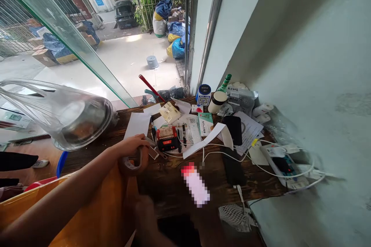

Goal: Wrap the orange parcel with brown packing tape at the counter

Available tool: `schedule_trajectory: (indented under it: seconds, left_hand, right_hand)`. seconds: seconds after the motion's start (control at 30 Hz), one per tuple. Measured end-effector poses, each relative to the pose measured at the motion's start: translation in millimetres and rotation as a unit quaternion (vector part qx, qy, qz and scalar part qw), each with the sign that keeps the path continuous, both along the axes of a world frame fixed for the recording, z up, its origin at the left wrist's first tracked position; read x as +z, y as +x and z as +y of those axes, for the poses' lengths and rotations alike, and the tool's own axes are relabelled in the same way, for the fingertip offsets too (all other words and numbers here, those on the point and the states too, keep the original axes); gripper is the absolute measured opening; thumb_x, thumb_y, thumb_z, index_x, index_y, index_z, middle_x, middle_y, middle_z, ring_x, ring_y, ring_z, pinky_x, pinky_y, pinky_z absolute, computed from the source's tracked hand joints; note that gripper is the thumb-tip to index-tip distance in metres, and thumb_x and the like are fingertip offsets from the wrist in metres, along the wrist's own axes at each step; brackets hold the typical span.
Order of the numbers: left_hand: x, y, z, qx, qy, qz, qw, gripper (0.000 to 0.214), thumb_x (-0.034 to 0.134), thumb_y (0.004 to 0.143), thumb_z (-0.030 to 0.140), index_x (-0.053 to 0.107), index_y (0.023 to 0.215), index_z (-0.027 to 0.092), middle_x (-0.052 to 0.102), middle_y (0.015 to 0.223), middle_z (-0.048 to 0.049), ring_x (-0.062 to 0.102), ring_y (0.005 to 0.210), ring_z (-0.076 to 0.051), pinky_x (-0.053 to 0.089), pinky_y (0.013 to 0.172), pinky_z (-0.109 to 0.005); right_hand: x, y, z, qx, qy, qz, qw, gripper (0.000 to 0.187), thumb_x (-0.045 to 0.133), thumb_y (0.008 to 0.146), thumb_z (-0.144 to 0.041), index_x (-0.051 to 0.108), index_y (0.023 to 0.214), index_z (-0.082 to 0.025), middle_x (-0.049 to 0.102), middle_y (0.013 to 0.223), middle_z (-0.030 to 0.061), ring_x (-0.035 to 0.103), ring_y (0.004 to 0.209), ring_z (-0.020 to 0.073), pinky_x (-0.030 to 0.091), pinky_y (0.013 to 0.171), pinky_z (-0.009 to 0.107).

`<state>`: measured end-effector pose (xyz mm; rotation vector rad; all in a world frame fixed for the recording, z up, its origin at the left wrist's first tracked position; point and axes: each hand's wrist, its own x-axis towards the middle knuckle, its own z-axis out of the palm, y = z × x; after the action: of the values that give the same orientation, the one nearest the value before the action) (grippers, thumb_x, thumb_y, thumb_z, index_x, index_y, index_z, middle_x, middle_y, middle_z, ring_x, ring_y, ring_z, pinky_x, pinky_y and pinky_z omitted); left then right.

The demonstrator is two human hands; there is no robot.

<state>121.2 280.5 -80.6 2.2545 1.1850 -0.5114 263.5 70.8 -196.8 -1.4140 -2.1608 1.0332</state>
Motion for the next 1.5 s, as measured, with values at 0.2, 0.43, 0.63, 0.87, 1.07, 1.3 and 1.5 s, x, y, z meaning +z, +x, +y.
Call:
schedule_trajectory:
  seconds: [0.2, 0.43, 0.63, 0.87, 1.07, 1.3, 1.5]
  left_hand:
    - [0.4, -2.4, -4.3, 0.020, -0.008, -0.016, 1.000, 0.057, 0.047, 0.068, 0.004, 0.067, 0.114, 0.033, 0.053, 0.102, -0.0044, 0.057, 0.090, -0.020, 0.046, 0.077, -0.027]
    - [3.3, -5.4, -3.5, 0.022, -0.011, -0.060, 0.998, 0.059, 0.045, 0.065, 0.001, 0.068, 0.111, 0.029, 0.054, 0.100, -0.0049, 0.056, 0.093, -0.020, 0.046, 0.081, -0.029]
    - [6.4, -6.4, -3.6, 0.006, -0.012, -0.079, 0.997, 0.061, 0.045, 0.065, -0.001, 0.067, 0.113, 0.029, 0.053, 0.097, -0.0048, 0.056, 0.092, -0.020, 0.045, 0.080, -0.028]
    - [7.2, -5.3, -1.9, 0.001, -0.022, -0.081, 0.996, 0.062, 0.045, 0.065, -0.003, 0.067, 0.115, 0.027, 0.053, 0.097, -0.0051, 0.055, 0.093, -0.020, 0.044, 0.081, -0.028]
    - [9.9, -5.4, -1.4, -0.001, -0.020, -0.083, 0.996, 0.065, 0.045, 0.062, -0.005, 0.066, 0.114, 0.026, 0.052, 0.096, -0.0046, 0.055, 0.093, -0.020, 0.044, 0.080, -0.028]
    - [4.1, -6.0, -2.9, -0.002, -0.021, -0.133, 0.991, 0.062, 0.045, 0.061, -0.005, 0.069, 0.109, 0.027, 0.053, 0.096, -0.0039, 0.055, 0.093, -0.021, 0.045, 0.082, -0.030]
    - [4.5, -12.9, 9.2, 0.083, 0.103, -0.204, 0.970, 0.057, 0.041, 0.068, -0.002, 0.062, 0.115, 0.021, 0.049, 0.104, -0.0067, 0.053, 0.097, -0.021, 0.044, 0.089, -0.035]
  right_hand:
    - [-17.8, 10.4, 86.2, -0.154, -0.036, -0.159, 0.975, 0.040, 0.042, 0.087, -0.005, 0.054, 0.124, -0.012, 0.056, 0.124, 0.0223, 0.054, 0.115, 0.0306, 0.049, 0.091, 0.045]
    - [-5.7, -7.5, 111.0, -0.139, -0.109, -0.221, 0.959, 0.019, 0.045, 0.091, -0.013, 0.055, 0.108, -0.012, 0.063, 0.101, 0.0192, 0.066, 0.091, 0.0240, 0.049, 0.074, 0.032]
    - [35.9, 73.1, 49.9, -0.100, -0.181, -0.191, 0.960, 0.026, 0.039, 0.097, -0.027, 0.050, 0.120, -0.021, 0.072, 0.088, 0.0083, 0.070, 0.079, 0.0219, 0.045, 0.063, 0.026]
    - [78.1, 109.3, -17.1, -0.009, -0.247, -0.040, 0.968, 0.034, 0.031, 0.097, -0.042, 0.059, 0.090, -0.024, 0.070, 0.074, 0.0029, 0.066, 0.069, 0.0196, 0.034, 0.057, 0.026]
    - [88.5, 80.4, 0.2, 0.017, -0.250, -0.011, 0.968, 0.036, 0.032, 0.098, -0.040, 0.062, 0.088, -0.022, 0.070, 0.079, 0.0035, 0.063, 0.069, 0.0164, 0.032, 0.059, 0.024]
    - [82.3, 66.4, 8.9, 0.019, -0.246, -0.005, 0.969, 0.034, 0.036, 0.096, -0.038, 0.064, 0.084, -0.021, 0.070, 0.075, 0.0037, 0.061, 0.065, 0.0152, 0.031, 0.057, 0.023]
    - [69.2, 69.9, -1.8, -0.031, -0.245, 0.000, 0.969, 0.034, 0.036, 0.096, -0.040, 0.063, 0.083, -0.023, 0.070, 0.072, 0.0023, 0.063, 0.064, 0.0155, 0.031, 0.055, 0.023]
